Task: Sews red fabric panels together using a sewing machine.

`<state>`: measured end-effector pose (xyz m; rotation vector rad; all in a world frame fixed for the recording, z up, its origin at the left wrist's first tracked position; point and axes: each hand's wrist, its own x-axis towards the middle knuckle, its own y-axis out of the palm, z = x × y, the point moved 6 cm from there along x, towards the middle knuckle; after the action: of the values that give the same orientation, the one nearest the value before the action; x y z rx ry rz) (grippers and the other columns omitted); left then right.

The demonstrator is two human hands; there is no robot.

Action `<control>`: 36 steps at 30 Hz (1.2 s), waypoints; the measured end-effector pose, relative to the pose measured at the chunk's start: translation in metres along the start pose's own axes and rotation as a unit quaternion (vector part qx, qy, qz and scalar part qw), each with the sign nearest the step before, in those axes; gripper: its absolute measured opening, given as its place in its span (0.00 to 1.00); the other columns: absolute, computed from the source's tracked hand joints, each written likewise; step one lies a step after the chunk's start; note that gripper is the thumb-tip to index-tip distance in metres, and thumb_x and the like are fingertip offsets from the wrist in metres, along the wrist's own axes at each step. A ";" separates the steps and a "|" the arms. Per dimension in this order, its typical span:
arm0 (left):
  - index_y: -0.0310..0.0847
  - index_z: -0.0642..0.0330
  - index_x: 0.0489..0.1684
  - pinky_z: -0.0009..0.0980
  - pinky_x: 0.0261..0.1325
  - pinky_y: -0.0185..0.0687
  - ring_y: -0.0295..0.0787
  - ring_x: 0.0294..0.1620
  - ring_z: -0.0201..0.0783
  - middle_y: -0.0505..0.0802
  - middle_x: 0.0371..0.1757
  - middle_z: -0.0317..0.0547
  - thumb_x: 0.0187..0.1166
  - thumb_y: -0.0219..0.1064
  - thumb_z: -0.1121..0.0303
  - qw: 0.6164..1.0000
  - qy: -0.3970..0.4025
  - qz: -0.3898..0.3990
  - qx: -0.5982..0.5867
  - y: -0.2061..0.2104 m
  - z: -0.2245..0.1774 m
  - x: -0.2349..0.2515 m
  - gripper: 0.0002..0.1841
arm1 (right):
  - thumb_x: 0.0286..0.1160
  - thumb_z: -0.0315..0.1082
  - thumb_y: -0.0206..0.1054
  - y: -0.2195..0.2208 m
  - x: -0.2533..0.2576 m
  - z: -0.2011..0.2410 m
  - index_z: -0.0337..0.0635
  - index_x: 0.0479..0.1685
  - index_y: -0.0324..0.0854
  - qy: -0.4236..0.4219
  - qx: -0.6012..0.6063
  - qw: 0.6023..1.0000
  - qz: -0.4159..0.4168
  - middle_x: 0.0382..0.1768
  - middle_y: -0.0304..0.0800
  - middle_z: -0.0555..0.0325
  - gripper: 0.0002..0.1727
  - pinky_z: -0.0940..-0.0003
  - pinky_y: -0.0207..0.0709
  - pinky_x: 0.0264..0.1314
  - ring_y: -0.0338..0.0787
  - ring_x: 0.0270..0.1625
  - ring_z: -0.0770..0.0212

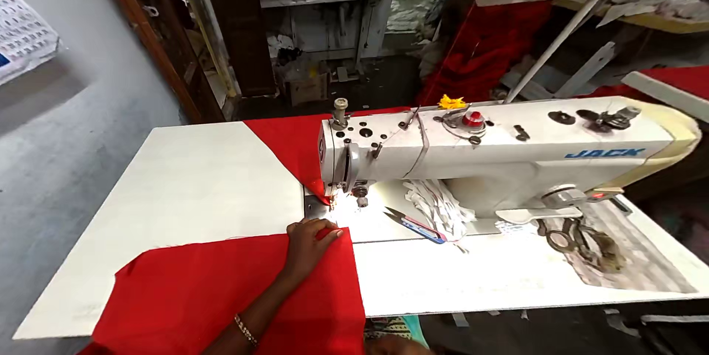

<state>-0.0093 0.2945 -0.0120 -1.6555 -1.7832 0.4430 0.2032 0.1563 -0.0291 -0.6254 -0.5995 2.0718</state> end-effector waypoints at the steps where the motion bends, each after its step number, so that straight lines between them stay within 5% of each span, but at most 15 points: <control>1: 0.96 0.50 0.42 0.58 0.66 0.65 0.89 0.51 0.40 0.96 0.42 0.37 0.79 0.72 0.56 1.000 -0.013 0.013 -0.006 0.000 -0.001 0.002 0.11 | 0.84 0.35 0.63 -0.020 0.008 0.009 0.35 0.50 0.91 -0.004 -0.015 0.998 -0.066 0.38 0.96 0.44 0.14 0.40 0.87 0.48 0.95 0.41 0.44; 3: 0.95 0.51 0.45 0.59 0.70 0.64 0.90 0.54 0.35 0.97 0.45 0.35 0.81 0.70 0.56 0.998 -0.026 0.038 -0.033 0.001 -0.001 0.008 0.11 | 0.82 0.36 0.64 -0.051 0.039 0.024 0.37 0.44 0.93 -0.040 -0.036 0.970 -0.239 0.29 0.93 0.52 0.13 0.54 0.87 0.34 0.92 0.29 0.55; 4: 0.95 0.51 0.45 0.58 0.72 0.64 0.91 0.54 0.32 0.97 0.45 0.33 0.81 0.69 0.56 0.997 -0.024 0.041 -0.053 0.002 0.000 0.011 0.12 | 0.80 0.36 0.65 -0.056 0.060 0.025 0.37 0.45 0.93 -0.053 -0.038 0.951 -0.302 0.32 0.93 0.52 0.14 0.59 0.88 0.34 0.93 0.30 0.57; 7: 0.94 0.50 0.44 0.53 0.76 0.63 0.89 0.54 0.26 0.96 0.43 0.28 0.79 0.70 0.54 0.991 -0.048 0.050 -0.117 0.004 0.007 0.012 0.12 | 0.80 0.39 0.68 -0.044 0.118 0.015 0.34 0.61 0.89 -0.036 0.093 0.951 -0.293 0.49 0.92 0.47 0.20 0.68 0.89 0.50 0.93 0.45 0.61; 9: 0.94 0.51 0.41 0.47 0.70 0.71 0.90 0.51 0.26 0.96 0.41 0.29 0.77 0.72 0.55 0.985 -0.072 0.040 -0.155 0.001 0.009 0.012 0.11 | 0.76 0.34 0.71 -0.033 0.131 0.016 0.36 0.59 0.91 -0.031 0.207 0.928 -0.309 0.48 0.91 0.49 0.17 0.76 0.89 0.47 0.93 0.44 0.67; 11: 0.94 0.53 0.38 0.37 0.60 0.82 0.92 0.46 0.26 0.97 0.37 0.31 0.75 0.74 0.58 0.977 -0.091 0.029 -0.188 0.000 0.010 0.012 0.10 | 0.73 0.30 0.70 -0.028 0.127 0.026 0.38 0.55 0.94 -0.070 0.151 0.906 -0.389 0.43 0.90 0.51 0.14 0.80 0.87 0.45 0.90 0.41 0.69; 14: 0.95 0.54 0.35 0.33 0.56 0.83 0.92 0.43 0.25 0.97 0.35 0.31 0.75 0.73 0.60 0.977 -0.098 0.020 -0.189 0.001 0.009 0.009 0.09 | 0.72 0.28 0.62 -0.023 0.122 0.045 0.36 0.56 0.93 -0.101 -0.037 0.896 -0.431 0.40 0.87 0.50 0.18 0.70 0.85 0.43 0.87 0.41 0.59; 17: 0.96 0.51 0.34 0.34 0.57 0.81 0.91 0.43 0.24 0.97 0.34 0.28 0.75 0.73 0.59 0.978 -0.091 0.019 -0.188 -0.001 0.007 0.007 0.08 | 0.75 0.31 0.62 -0.023 0.125 0.050 0.35 0.52 0.93 -0.091 -0.083 0.896 -0.427 0.38 0.86 0.50 0.17 0.69 0.84 0.41 0.87 0.40 0.57; 23: 0.95 0.53 0.40 0.32 0.56 0.84 0.92 0.45 0.26 0.97 0.38 0.31 0.78 0.72 0.62 0.970 -0.072 0.003 -0.233 0.000 0.010 0.006 0.08 | 0.80 0.42 0.68 -0.035 0.140 0.021 0.45 0.36 0.97 0.014 0.229 0.928 -0.294 0.39 0.95 0.60 0.14 0.73 0.85 0.46 0.92 0.42 0.72; 25: 0.93 0.53 0.46 0.34 0.56 0.85 0.92 0.43 0.28 0.96 0.36 0.31 0.76 0.73 0.64 0.971 -0.078 -0.012 -0.224 -0.001 0.011 0.007 0.08 | 0.75 0.35 0.71 -0.035 0.135 0.034 0.42 0.44 0.97 -0.034 0.126 0.926 -0.355 0.35 0.92 0.58 0.10 0.80 0.89 0.39 0.92 0.35 0.73; 28: 0.88 0.53 0.61 0.47 0.66 0.76 0.91 0.42 0.27 0.96 0.34 0.26 0.75 0.72 0.65 0.983 -0.071 -0.027 -0.165 0.001 0.012 0.006 0.17 | 0.70 0.29 0.70 -0.028 0.134 0.053 0.36 0.44 0.96 -0.083 -0.070 0.898 -0.426 0.28 0.87 0.53 0.11 0.72 0.84 0.31 0.87 0.27 0.64; 36: 0.79 0.61 0.67 0.55 0.71 0.69 0.93 0.48 0.34 0.97 0.38 0.34 0.77 0.70 0.65 0.998 -0.026 0.001 -0.059 0.003 0.009 0.018 0.21 | 0.71 0.24 0.69 -0.017 0.145 0.052 0.30 0.44 0.93 -0.077 -0.150 0.924 -0.344 0.38 0.87 0.44 0.10 0.63 0.88 0.35 0.91 0.32 0.54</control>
<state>-0.0124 0.3141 -0.0166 -1.7405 -1.8775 0.3905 0.1086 0.2780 -0.0094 -0.3431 -1.0682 1.3787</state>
